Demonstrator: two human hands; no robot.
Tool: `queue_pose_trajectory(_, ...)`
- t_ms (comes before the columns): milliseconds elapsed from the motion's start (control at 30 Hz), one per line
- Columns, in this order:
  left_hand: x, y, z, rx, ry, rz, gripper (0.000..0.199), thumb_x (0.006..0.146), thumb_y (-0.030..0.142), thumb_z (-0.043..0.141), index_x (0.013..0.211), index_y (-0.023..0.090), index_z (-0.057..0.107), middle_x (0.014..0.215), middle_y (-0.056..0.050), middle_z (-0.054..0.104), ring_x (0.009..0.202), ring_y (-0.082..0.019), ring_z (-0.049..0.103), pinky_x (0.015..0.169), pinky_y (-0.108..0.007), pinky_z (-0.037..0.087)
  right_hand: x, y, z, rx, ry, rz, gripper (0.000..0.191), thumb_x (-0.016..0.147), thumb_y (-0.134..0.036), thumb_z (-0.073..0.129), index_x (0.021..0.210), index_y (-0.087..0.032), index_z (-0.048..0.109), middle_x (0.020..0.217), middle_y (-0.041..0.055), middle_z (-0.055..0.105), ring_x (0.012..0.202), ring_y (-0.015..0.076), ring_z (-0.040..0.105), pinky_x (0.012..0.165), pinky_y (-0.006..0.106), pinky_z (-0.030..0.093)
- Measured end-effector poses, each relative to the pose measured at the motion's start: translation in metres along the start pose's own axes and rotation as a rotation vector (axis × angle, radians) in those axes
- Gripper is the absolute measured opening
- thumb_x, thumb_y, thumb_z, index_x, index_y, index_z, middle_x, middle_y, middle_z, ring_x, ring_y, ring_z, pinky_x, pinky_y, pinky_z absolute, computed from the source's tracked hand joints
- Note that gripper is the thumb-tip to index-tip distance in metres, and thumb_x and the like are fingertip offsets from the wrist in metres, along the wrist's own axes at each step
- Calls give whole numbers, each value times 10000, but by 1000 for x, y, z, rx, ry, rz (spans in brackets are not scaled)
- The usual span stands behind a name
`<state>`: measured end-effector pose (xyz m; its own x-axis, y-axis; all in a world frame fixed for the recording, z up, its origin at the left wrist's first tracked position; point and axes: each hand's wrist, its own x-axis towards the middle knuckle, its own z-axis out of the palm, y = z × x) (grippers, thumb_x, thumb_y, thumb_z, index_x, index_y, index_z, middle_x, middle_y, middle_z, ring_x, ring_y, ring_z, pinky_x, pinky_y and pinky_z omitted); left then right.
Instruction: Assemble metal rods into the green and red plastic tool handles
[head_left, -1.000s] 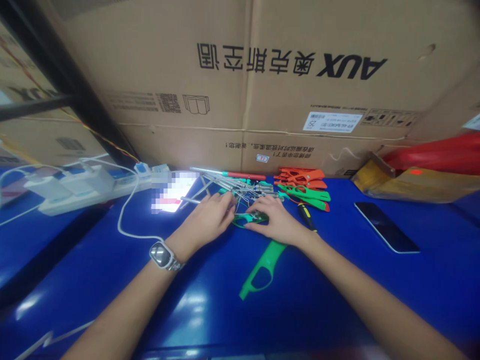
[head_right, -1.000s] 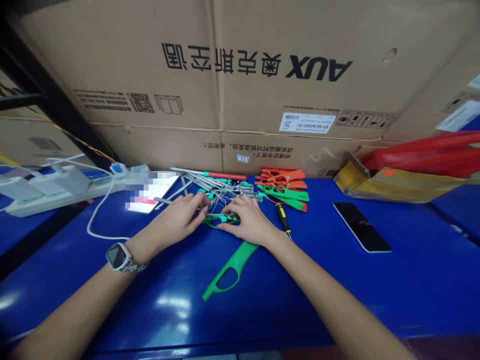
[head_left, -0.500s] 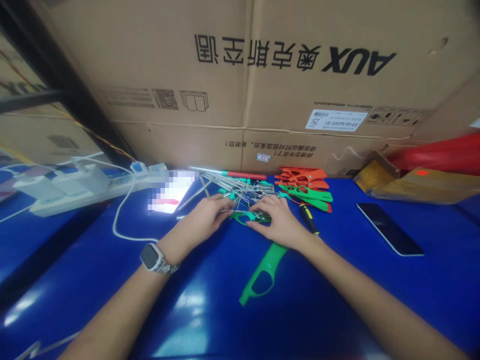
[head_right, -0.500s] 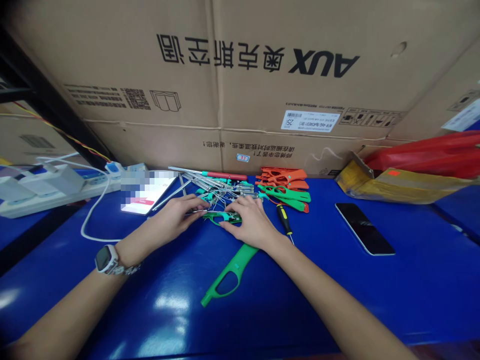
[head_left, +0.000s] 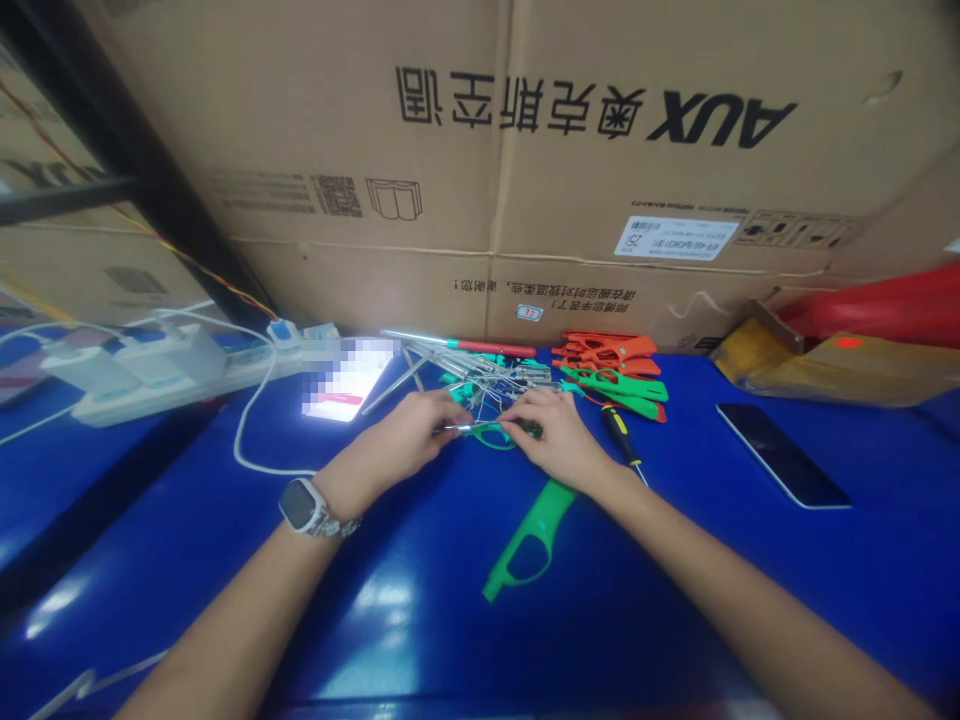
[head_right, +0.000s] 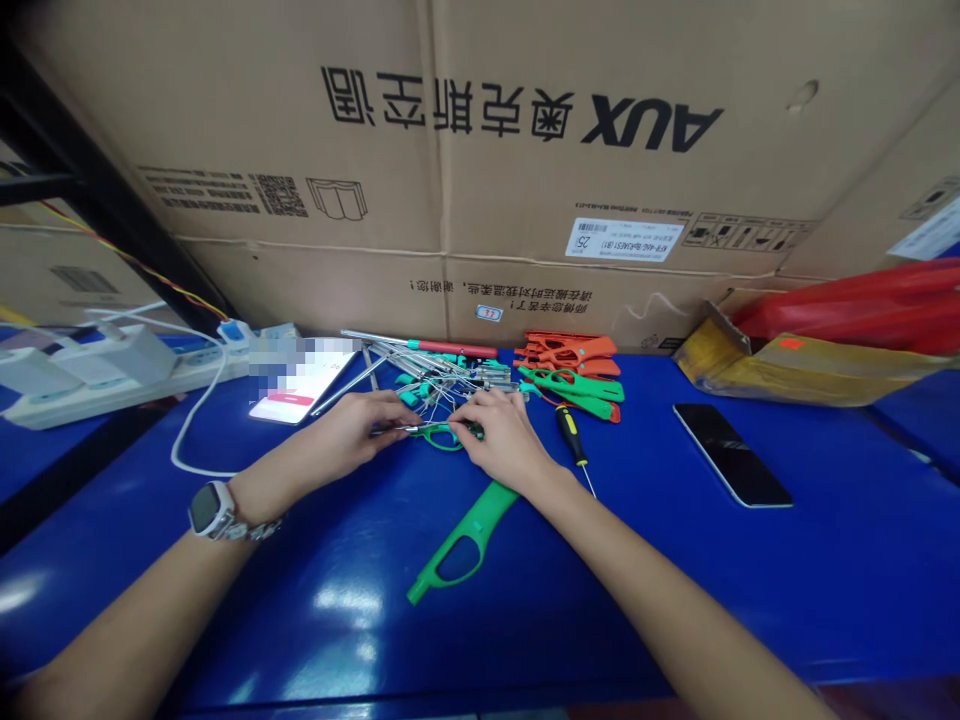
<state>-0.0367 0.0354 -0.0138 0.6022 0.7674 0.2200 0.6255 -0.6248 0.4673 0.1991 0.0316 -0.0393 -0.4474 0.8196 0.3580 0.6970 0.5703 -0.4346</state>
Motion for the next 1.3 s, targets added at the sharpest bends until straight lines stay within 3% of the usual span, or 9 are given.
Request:
queue_pose_trajectory(433,1,-9,6,45,-11,57,197,888,76,575,870,171,747,908,-67,689,776,-177,649,737,-312,514,0,2,2,1,0,-2,124,935,-284,620,892,-250,731,915,25,694,925,220,589,842,397,303)
queue_pose_trajectory(700,2,4,4,83,-21,1,236,871,27,550,857,147,753,928,-93,691,815,-182,661,772,-308,531,0,1,1,-6,-3,2,127,932,-278,624,882,-241,735,900,25,693,924,217,585,823,384,296)
queue_pose_trajectory(1033,1,5,4,122,-63,-23,254,864,20,532,831,147,750,915,-83,678,803,-170,649,759,-278,505,0,1,2,-10,0,-20,126,937,-268,623,888,-239,736,919,20,704,930,201,598,822,369,292)
queue_pose_trajectory(1200,0,13,4,181,-77,-69,129,846,123,627,861,155,752,932,-84,665,820,-192,649,777,-298,510,0,1,3,-13,3,-9,129,933,-266,627,879,-238,741,928,29,709,937,211,602,819,377,308)
queue_pose_trajectory(1300,3,17,5,224,-91,-95,190,885,120,574,775,155,725,891,-73,647,788,-181,643,748,-289,496,0,1,0,11,0,-14,101,918,-239,635,937,-233,735,928,30,708,939,213,611,844,390,335)
